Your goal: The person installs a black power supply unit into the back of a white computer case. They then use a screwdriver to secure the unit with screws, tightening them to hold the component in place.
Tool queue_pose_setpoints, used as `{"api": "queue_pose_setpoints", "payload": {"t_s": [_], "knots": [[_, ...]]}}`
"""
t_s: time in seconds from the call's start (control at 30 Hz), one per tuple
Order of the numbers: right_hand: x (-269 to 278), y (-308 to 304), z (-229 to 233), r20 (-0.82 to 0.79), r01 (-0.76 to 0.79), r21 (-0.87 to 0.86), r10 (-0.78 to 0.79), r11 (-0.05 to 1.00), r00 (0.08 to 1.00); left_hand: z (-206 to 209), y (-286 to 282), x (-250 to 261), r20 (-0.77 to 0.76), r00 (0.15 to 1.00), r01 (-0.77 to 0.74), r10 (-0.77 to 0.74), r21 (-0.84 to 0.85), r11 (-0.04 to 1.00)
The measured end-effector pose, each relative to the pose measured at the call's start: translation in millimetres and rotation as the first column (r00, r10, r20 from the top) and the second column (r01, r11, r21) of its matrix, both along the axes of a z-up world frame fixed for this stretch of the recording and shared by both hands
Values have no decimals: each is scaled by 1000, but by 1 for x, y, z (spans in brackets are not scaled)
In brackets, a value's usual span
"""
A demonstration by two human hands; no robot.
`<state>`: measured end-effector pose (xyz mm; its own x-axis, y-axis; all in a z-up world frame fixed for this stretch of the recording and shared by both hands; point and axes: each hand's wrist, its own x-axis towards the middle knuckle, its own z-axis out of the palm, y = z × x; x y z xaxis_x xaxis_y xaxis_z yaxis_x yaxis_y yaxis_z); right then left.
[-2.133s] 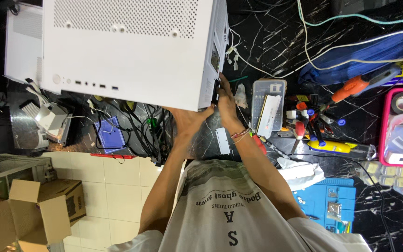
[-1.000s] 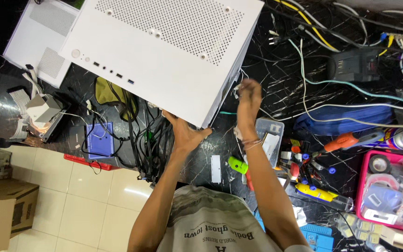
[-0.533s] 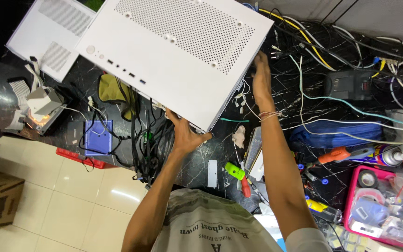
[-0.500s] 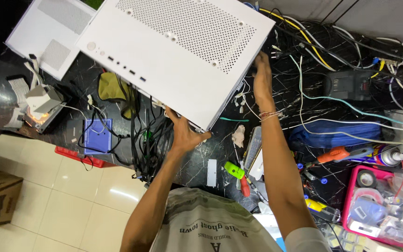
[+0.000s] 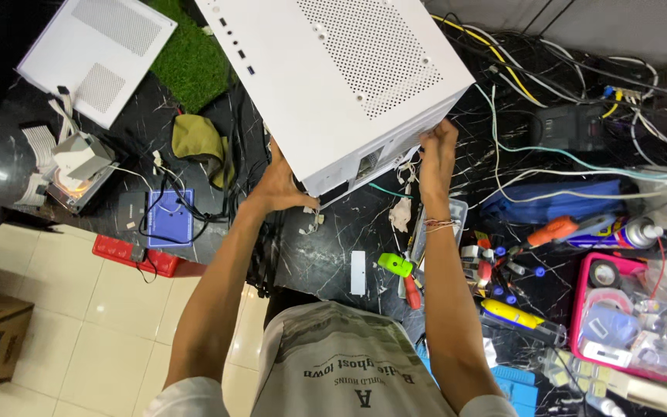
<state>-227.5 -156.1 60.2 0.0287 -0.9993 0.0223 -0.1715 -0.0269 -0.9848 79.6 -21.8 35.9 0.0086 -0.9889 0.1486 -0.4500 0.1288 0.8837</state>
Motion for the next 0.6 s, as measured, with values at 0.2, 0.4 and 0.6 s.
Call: {"api": "queue_pose_setpoints", "payload": {"t_s": [0.2, 0.4, 0.6], "knots": [[16, 32, -14, 43, 31, -31, -30, 999, 999, 16, 7, 31, 124, 991, -82, 45, 320, 944], [17, 46, 8, 32, -27, 33, 26, 999, 999, 37, 15, 33, -25, 997, -59, 70, 305, 951], [16, 52, 11, 43, -93, 62, 91, 994, 995, 28, 9, 35, -147, 987, -19, 63, 285, 958]]}}
